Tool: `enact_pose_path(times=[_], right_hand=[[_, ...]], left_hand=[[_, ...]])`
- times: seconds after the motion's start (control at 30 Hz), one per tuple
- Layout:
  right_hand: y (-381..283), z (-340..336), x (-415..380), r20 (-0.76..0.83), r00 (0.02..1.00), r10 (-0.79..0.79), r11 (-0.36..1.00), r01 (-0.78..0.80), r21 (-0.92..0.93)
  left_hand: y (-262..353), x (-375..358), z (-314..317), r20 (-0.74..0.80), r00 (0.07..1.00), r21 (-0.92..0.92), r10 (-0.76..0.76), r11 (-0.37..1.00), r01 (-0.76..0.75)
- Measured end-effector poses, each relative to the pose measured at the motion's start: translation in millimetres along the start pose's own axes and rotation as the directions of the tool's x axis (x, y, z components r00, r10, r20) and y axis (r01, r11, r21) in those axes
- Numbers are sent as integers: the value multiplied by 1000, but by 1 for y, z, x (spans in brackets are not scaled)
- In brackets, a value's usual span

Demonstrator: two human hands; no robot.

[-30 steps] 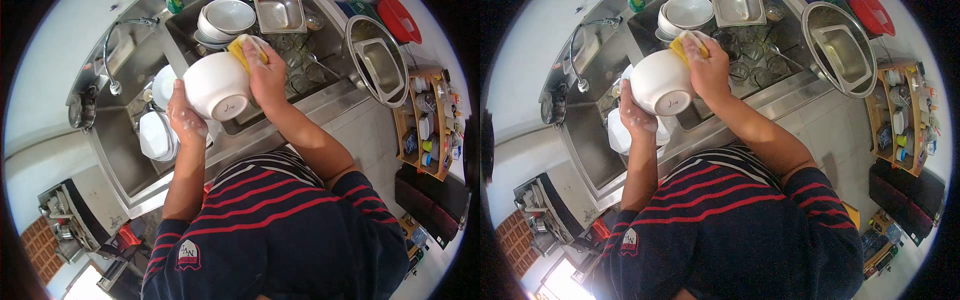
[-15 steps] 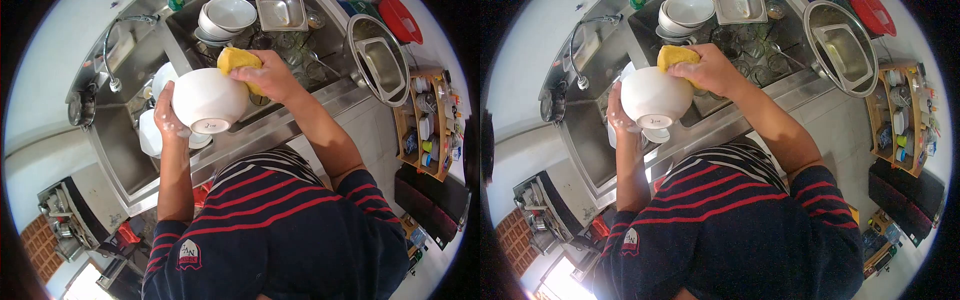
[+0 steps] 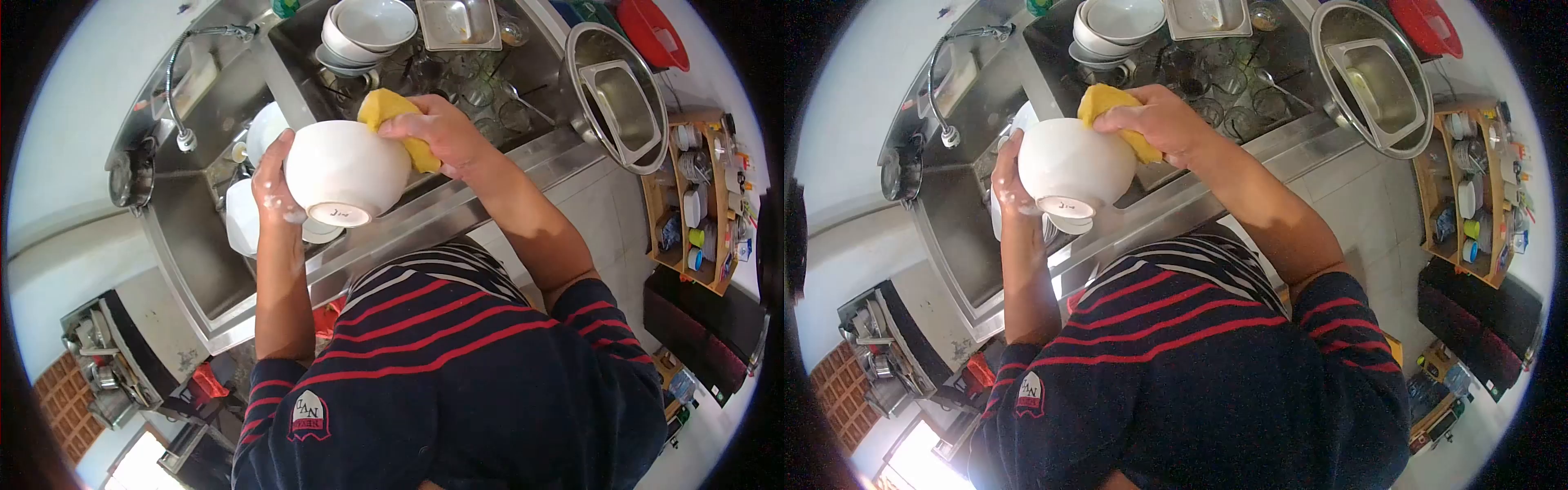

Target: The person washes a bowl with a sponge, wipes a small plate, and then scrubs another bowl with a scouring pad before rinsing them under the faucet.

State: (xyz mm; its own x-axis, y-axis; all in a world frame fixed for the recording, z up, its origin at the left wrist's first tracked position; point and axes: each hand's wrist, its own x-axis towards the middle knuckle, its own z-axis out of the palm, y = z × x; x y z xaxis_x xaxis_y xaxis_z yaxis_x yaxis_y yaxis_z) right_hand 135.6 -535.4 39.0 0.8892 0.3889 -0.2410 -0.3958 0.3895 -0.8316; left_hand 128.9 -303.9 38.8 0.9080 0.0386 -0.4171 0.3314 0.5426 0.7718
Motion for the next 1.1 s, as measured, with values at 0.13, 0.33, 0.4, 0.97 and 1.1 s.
enact_pose_path(times=[0.13,0.33,0.4,0.97,1.1], right_hand=[[-1,-3,4,30,995,97,995,-96,-34],[6,-13,7,70,993,98,987,-87,-138],[11,-17,3,69,997,45,974,-28,-227],[13,58,-6,301,438,-847,-16,546,-838],[12,77,-5,495,434,-753,-169,599,-783]], left_hand=[[-5,3,-7,-21,1000,31,-8,999,8],[-15,13,-26,4,1000,30,-3,1000,3],[-4,3,-13,14,1000,-49,-14,999,15],[-7,7,-28,303,818,715,488,452,-534],[-17,-2,-27,482,559,779,674,-38,-626]])
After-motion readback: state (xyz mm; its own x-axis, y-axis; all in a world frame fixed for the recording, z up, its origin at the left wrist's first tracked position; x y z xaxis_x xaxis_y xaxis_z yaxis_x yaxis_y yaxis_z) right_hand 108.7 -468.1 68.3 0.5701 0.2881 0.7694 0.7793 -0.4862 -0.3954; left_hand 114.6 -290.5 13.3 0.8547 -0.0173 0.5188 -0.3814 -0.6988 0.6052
